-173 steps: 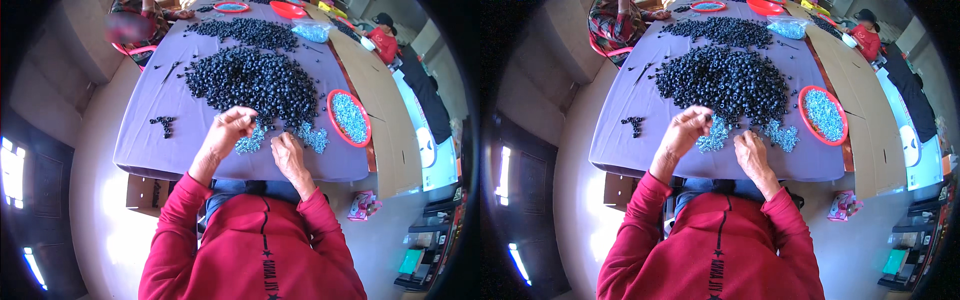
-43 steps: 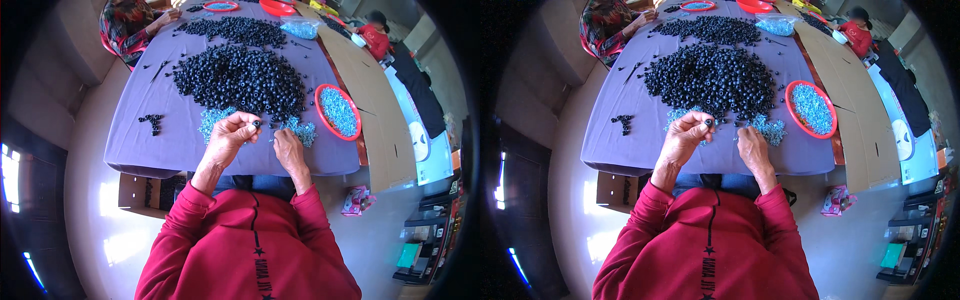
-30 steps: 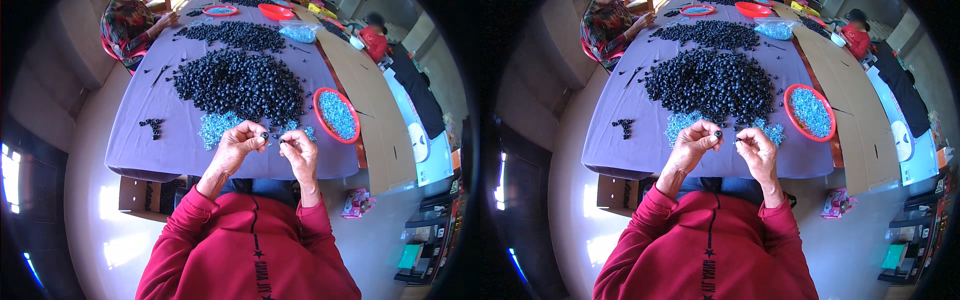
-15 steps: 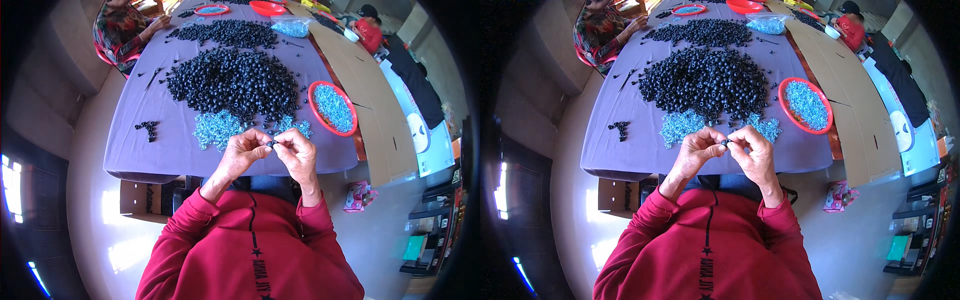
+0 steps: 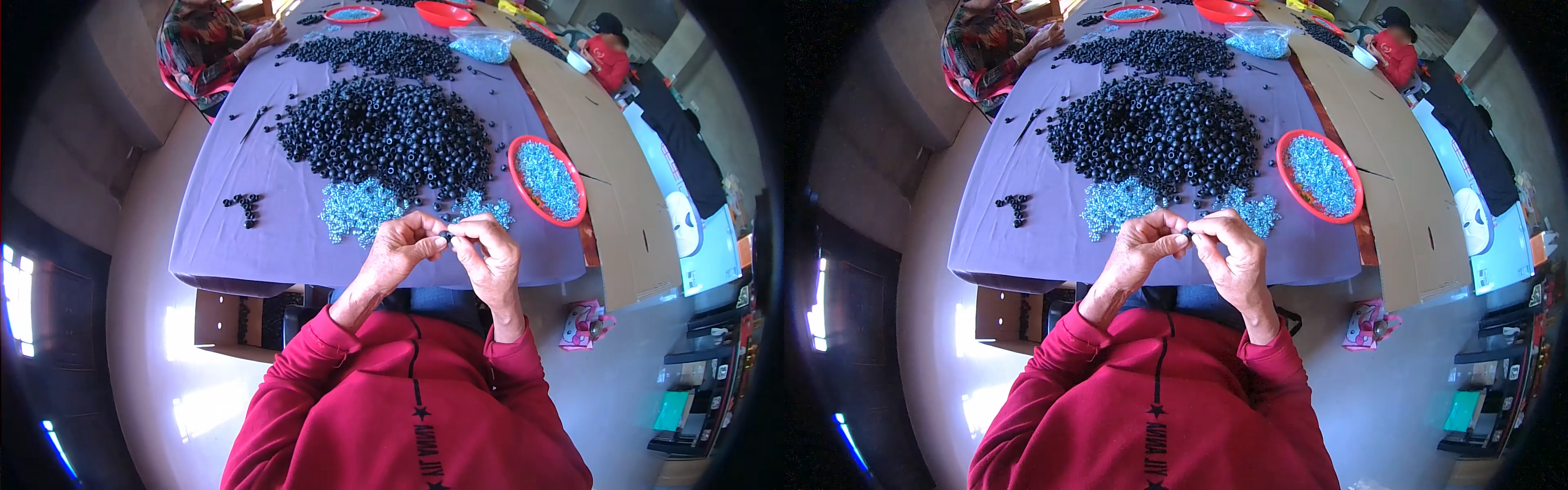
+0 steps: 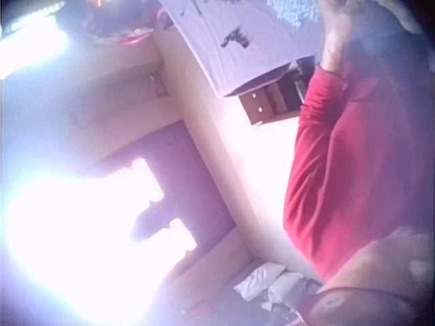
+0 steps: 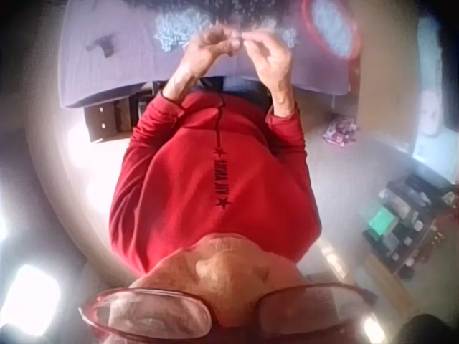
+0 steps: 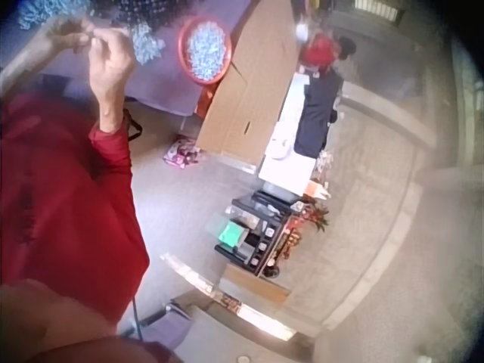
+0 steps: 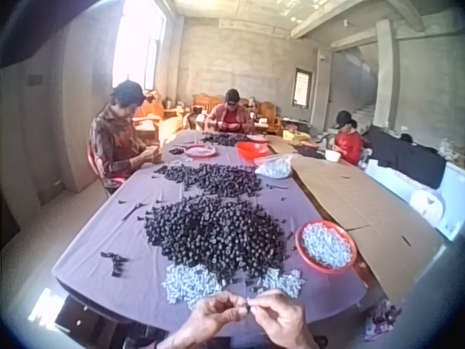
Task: The person puts on eyeglasses, then assembles small parts by inserting pins into black rubber pieces by hand and placing them on the table.
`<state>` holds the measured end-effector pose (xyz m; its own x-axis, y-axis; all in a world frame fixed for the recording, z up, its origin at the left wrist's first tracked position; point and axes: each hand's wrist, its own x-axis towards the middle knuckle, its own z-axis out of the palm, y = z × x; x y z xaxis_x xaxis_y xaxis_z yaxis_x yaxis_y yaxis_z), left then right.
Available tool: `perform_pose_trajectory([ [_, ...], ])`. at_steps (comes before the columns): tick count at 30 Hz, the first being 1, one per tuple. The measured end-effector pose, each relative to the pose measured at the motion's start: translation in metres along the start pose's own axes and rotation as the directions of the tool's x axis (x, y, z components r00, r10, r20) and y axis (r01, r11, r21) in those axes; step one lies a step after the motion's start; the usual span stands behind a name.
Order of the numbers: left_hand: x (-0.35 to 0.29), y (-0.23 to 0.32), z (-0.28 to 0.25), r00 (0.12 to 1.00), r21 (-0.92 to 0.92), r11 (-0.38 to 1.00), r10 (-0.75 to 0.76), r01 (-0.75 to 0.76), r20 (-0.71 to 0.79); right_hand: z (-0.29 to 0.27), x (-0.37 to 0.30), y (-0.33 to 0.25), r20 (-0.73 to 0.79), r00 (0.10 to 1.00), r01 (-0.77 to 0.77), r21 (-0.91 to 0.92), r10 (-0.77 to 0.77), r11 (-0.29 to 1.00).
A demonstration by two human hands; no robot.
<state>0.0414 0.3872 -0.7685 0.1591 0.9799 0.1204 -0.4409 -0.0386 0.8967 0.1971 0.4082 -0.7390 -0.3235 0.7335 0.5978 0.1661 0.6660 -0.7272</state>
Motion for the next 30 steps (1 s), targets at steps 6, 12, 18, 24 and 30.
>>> perform_pose_trajectory([
  [6, 0.000, -0.003, 0.004, 0.999, 0.001, 0.999, 0.037, -0.037, -0.027, 0.005, -0.005, 0.003, -0.033, 0.989, -0.136, 0.158, 0.142, 0.978],
  [12, 0.000, -0.003, 0.006, 0.999, 0.009, 0.999, 0.031, -0.031, -0.040, 0.002, -0.004, 0.001, 0.050, 0.937, -0.341, 0.342, 0.346, 0.876],
  [18, 0.001, -0.006, 0.000, 0.995, -0.143, 0.989, -0.060, 0.048, -0.080, 0.009, -0.002, 0.000, 0.022, 0.990, 0.140, -0.229, -0.138, 0.963],
  [24, 0.001, -0.013, 0.001, 0.988, -0.108, 0.992, -0.082, 0.068, -0.133, 0.027, -0.008, 0.011, -0.015, 0.957, 0.231, -0.563, -0.289, 0.794],
  [30, 0.003, -0.018, 0.003, 0.981, -0.091, 0.991, -0.109, 0.096, -0.158, 0.026, -0.011, 0.015, 0.006, 0.955, 0.236, -0.621, -0.296, 0.748],
])
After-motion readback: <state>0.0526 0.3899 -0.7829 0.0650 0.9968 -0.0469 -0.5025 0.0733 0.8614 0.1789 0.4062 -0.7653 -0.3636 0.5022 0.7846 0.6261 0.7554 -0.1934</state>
